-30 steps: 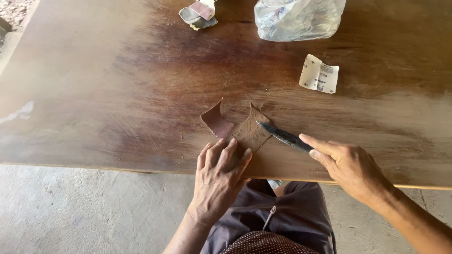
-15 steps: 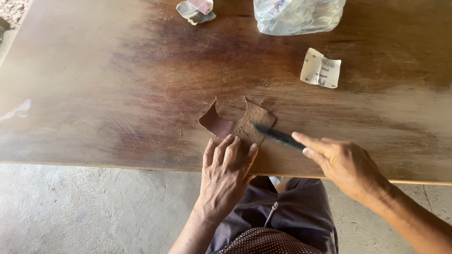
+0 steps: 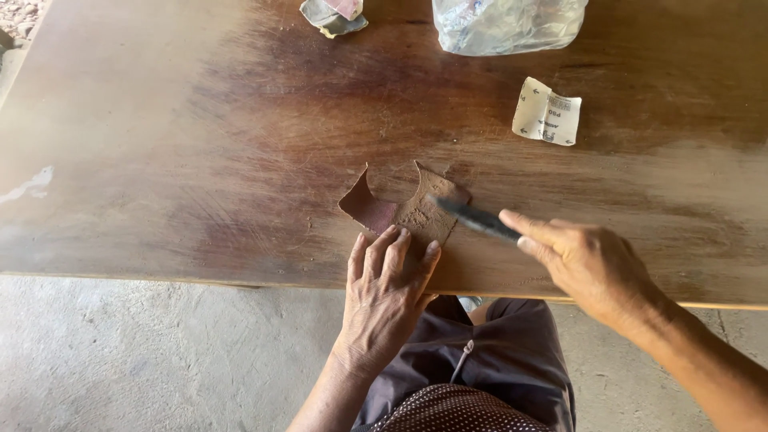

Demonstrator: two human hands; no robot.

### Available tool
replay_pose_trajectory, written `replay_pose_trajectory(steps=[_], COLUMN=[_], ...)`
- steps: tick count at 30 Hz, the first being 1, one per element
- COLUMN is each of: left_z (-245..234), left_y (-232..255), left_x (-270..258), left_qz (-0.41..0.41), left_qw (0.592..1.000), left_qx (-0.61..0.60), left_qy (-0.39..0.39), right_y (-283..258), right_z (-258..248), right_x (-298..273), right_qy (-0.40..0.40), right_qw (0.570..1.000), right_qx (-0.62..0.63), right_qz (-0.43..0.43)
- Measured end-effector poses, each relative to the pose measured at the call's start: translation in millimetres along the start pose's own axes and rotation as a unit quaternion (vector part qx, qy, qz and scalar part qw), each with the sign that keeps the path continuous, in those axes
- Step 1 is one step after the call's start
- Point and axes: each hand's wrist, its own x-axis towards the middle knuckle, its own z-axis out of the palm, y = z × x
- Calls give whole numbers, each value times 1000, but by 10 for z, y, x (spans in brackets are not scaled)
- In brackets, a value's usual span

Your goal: The person scrapes a section of a wooden table surface using a knife, then switches to sanding the table with a sandpaper sheet. The person moves around the table to sand different areas, including the edges and corners.

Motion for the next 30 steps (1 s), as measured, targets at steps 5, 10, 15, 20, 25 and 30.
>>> replay_pose_trajectory(steps=[5, 10, 15, 20, 25, 30], left_z=[3, -16, 36, 16, -44, 17], left_y=[2, -11, -31, -13, 6, -15], left_x=[-7, 0, -15, -18, 10, -15], left_qz=[-1, 6, 14, 14, 1, 10], left_qw=[1000, 1000, 1000, 1000, 1000, 1000], left_qx=[8, 2, 12, 21, 13, 18], left_qy=[-7, -5, 0, -5, -25, -2], right_y=[65, 52, 83, 117, 105, 231], right_z=[81, 126, 139, 209, 240, 207], right_x=[35, 41, 82, 100, -32, -155], right_qy=[12, 17, 44, 54, 33, 64], right_qw=[1000, 1000, 998, 995, 999, 997], right_qx=[14, 5, 13, 24, 6, 36], right_qz=[-25, -23, -48, -81, -43, -38])
